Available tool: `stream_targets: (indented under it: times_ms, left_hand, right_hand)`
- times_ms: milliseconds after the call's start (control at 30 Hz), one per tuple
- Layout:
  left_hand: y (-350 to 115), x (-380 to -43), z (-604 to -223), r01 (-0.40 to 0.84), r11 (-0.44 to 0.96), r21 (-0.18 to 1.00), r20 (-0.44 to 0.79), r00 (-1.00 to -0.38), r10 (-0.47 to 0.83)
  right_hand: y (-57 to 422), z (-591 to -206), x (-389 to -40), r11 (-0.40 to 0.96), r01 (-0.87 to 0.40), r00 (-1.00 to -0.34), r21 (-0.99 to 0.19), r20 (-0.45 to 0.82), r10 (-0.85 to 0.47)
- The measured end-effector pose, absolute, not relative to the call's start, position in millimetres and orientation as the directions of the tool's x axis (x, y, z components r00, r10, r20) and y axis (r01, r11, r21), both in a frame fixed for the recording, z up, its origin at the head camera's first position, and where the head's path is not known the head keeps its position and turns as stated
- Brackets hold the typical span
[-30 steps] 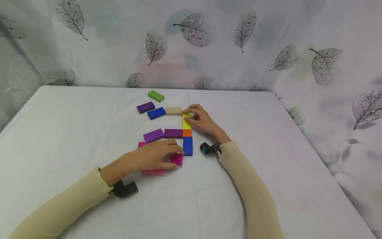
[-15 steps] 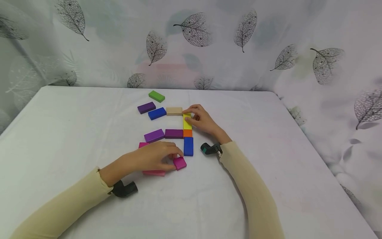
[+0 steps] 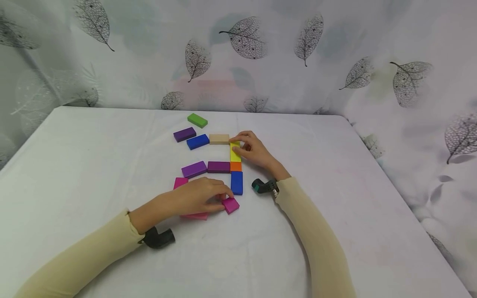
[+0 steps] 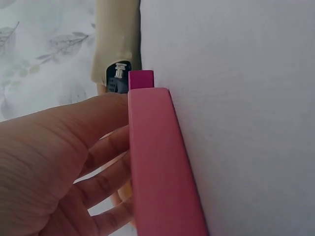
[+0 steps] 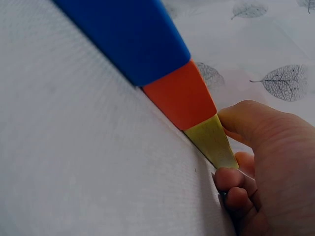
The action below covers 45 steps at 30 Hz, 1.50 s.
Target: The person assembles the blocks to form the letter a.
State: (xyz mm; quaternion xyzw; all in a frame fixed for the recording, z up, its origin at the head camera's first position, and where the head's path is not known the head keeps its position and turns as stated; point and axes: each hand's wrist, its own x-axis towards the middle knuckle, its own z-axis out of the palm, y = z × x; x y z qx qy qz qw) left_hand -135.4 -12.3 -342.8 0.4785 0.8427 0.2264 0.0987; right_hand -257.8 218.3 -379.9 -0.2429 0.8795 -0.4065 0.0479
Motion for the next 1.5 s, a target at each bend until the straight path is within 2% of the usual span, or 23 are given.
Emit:
stream_targets:
  times_ms: [500, 767, 967, 1167, 1500]
  left_hand:
    - [-6.9, -137.3, -339.5, 0.769, 0.462, 0.442, 0.057, -0.538, 0.841]
    - [-7.6, -138.7, -339.1, 0.759, 0.45, 0.472, 0.06, -0.536, 0.842]
    - [-12.4, -141.6, -337.8, 0.73, 0.463, 0.503, 0.062, -0.565, 0.823]
    - [-21.8, -147.1, -329.2, 0.694, 0.526, 0.492, 0.049, -0.625, 0.779]
    - [-44.7, -163.5, -323.9, 0.665, 0.56, 0.494, 0.1, -0.683, 0.723]
  right_hand:
    - [224.6, -378.2, -258.2, 0.548, -0.402, -0.876, -0.733, 0.133, -0.465]
    - [227.9, -381.4, -256.2, 0.554, -0.397, -0.879, -0.732, 0.13, -0.458]
    - [227.7, -385.9, -257.6, 0.551, -0.389, -0.879, -0.738, 0.119, -0.462]
    - [224.4, -384.1, -257.2, 0.554, -0.374, -0.885, -0.744, 0.108, -0.452]
    - [221.0, -381.7, -256.9, 0.55, -0.391, -0.875, -0.738, 0.114, -0.47]
